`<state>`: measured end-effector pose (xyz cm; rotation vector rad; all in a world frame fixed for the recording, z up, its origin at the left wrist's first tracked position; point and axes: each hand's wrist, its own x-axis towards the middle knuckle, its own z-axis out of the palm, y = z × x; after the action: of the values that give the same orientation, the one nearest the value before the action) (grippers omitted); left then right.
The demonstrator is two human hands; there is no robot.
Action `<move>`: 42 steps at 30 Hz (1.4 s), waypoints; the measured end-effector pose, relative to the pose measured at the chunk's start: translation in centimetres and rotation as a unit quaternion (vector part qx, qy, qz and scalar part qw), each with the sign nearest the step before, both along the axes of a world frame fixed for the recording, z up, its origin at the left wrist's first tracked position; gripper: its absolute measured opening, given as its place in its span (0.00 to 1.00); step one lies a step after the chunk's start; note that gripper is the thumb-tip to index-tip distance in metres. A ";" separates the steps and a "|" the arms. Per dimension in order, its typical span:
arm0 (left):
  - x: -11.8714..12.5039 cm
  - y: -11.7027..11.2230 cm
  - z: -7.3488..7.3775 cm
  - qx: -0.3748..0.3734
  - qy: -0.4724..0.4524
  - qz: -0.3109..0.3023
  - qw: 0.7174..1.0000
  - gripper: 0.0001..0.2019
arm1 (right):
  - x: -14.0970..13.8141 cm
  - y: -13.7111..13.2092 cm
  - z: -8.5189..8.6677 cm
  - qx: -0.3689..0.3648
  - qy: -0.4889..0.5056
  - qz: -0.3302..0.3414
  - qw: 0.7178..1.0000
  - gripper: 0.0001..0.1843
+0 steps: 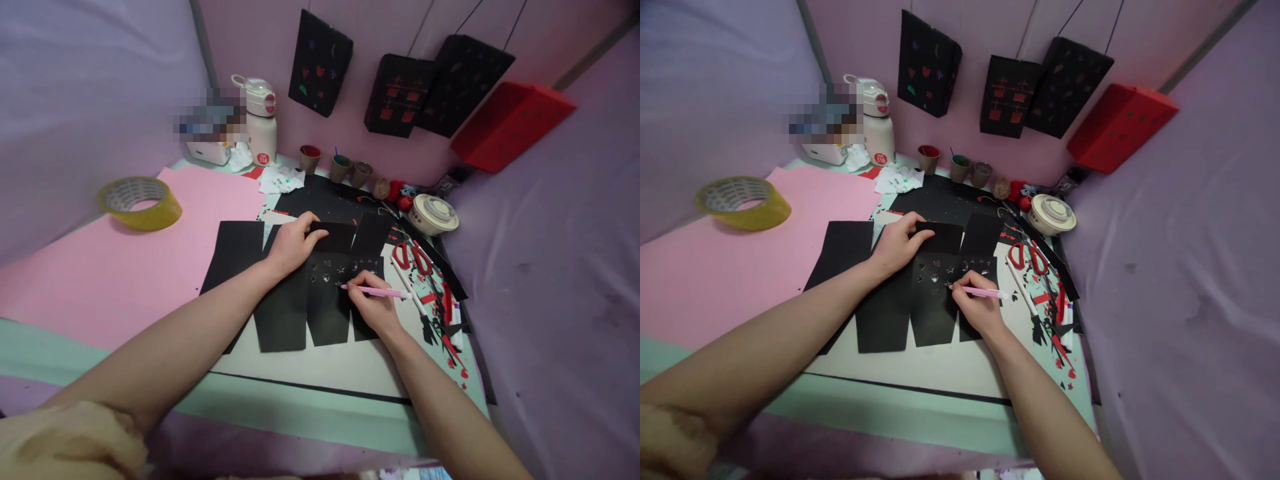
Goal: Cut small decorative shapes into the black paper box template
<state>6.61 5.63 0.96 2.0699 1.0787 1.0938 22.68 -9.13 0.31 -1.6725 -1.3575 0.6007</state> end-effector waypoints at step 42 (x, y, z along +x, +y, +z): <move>0.1 -0.1 -0.3 -0.013 -0.030 -0.013 0.999 0.07 | 0.0 0.0 0.1 -0.017 0.001 0.028 0.999 0.07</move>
<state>6.67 5.52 0.69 2.0120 1.0299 1.1156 22.71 -9.14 0.42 -1.6640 -1.4038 0.6613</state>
